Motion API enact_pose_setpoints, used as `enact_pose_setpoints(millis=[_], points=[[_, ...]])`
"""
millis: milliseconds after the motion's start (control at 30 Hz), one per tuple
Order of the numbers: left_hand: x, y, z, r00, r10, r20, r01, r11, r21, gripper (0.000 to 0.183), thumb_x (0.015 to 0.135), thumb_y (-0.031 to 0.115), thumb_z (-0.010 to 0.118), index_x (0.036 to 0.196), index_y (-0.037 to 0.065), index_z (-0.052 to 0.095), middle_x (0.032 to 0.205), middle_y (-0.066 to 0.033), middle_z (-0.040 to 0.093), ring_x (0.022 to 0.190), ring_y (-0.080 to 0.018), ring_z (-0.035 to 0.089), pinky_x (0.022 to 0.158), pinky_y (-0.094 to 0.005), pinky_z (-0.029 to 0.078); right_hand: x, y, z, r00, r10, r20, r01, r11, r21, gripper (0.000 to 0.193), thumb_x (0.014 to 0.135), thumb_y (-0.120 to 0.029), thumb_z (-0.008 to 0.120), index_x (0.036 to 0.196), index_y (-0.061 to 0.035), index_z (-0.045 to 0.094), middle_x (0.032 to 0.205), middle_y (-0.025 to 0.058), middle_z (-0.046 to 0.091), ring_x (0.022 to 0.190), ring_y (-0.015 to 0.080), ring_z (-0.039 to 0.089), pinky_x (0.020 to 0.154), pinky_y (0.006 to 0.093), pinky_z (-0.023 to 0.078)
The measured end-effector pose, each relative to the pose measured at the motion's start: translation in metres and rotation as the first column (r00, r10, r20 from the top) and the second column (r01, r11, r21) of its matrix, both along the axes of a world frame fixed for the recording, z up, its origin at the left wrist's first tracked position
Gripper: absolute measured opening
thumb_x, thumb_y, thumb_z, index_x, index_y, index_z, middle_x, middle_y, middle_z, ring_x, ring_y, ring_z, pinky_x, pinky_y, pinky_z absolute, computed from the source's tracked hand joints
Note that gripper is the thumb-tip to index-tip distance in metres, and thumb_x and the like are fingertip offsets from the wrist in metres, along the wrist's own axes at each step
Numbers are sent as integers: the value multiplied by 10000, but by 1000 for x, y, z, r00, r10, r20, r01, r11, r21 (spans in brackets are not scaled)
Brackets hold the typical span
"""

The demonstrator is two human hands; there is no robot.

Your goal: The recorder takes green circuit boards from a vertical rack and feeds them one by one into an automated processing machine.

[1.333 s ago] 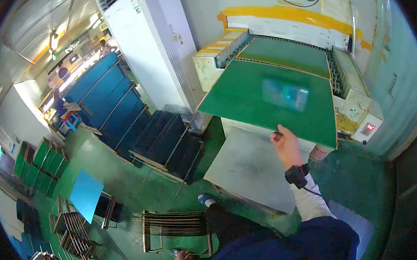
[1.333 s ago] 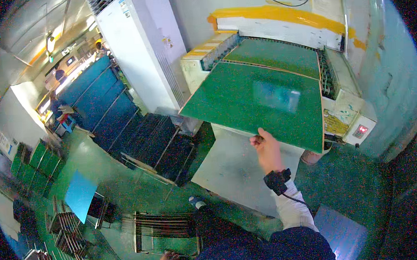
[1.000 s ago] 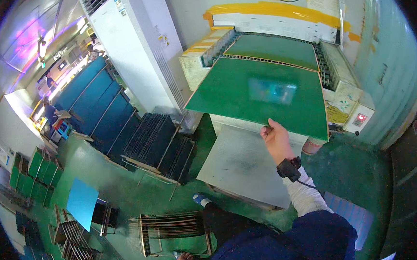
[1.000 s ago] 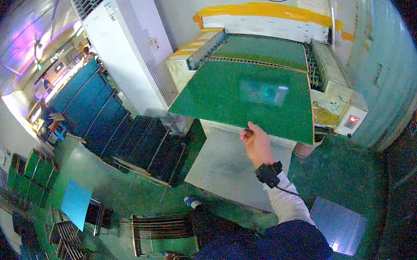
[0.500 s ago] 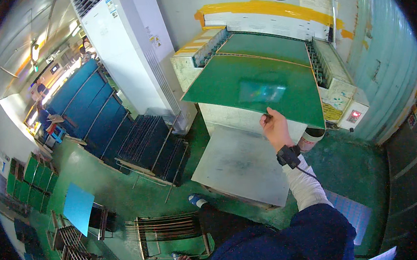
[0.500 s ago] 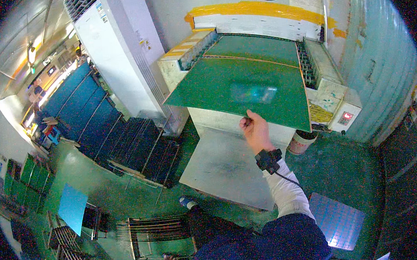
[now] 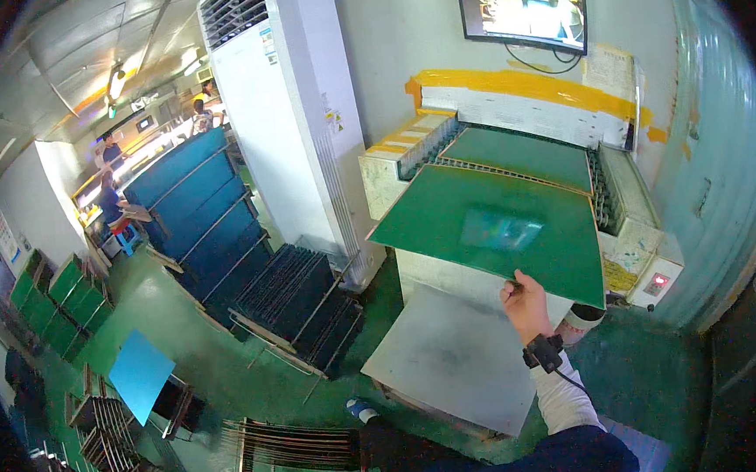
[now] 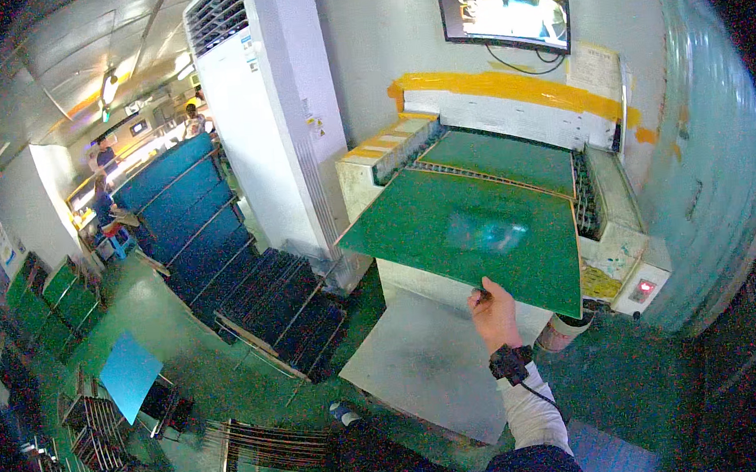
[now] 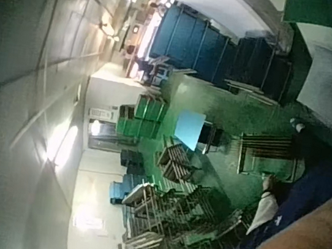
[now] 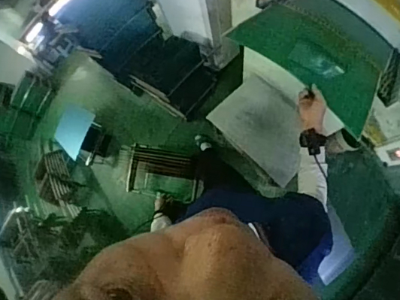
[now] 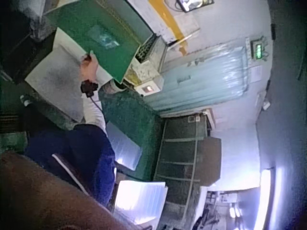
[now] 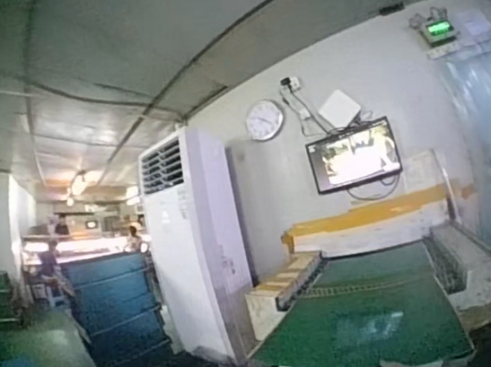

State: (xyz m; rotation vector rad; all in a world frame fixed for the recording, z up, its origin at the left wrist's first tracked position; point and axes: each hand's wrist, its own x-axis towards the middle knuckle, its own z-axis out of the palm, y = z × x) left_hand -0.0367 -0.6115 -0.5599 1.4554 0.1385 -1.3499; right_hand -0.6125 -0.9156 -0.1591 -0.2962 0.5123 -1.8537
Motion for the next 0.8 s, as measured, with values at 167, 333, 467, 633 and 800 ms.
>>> enact_pose_setpoints(millis=[167,333,467,633,800], points=[[2,4,-8,992,4,-122,-4,1000,3,310,813,236,544,1036,22,530,913,-119,562,758,-286,544,612,-403,470,-18,-22,-14,1000,-9,22,8,1000,1,110,772,-76,568,730,-97,469,665,11,464,580,148,454,527,260,376],[-5,7,8,958,67,-279,-94,992,-85,242,799,154,548,973,-14,530,810,-138,559,645,-280,543,550,-387,472,-35,-34,-9,999,-18,27,20,998,-53,139,775,-83,570,701,-93,453,636,11,443,590,145,458,525,258,379],[3,11,10,944,73,-321,-114,987,-109,233,799,132,539,960,-36,529,804,-158,560,609,-275,543,539,-390,469,-38,-49,-4,999,3,47,2,995,-102,126,768,-53,578,706,-64,469,653,36,473,589,149,471,519,247,418],[2,11,12,952,77,-296,-110,989,-96,239,803,125,526,975,-41,526,822,-160,573,626,-269,548,546,-383,467,-46,-57,1,1000,19,7,-18,996,-88,131,776,-59,575,705,-65,466,658,35,478,584,151,467,522,253,417],[-3,9,20,997,-66,34,67,997,-24,226,829,123,476,981,-36,527,850,-151,580,703,-259,559,582,-361,466,-49,-57,-14,999,7,38,-6,999,-32,135,786,-65,569,707,-65,459,659,36,463,588,152,466,530,265,420]])
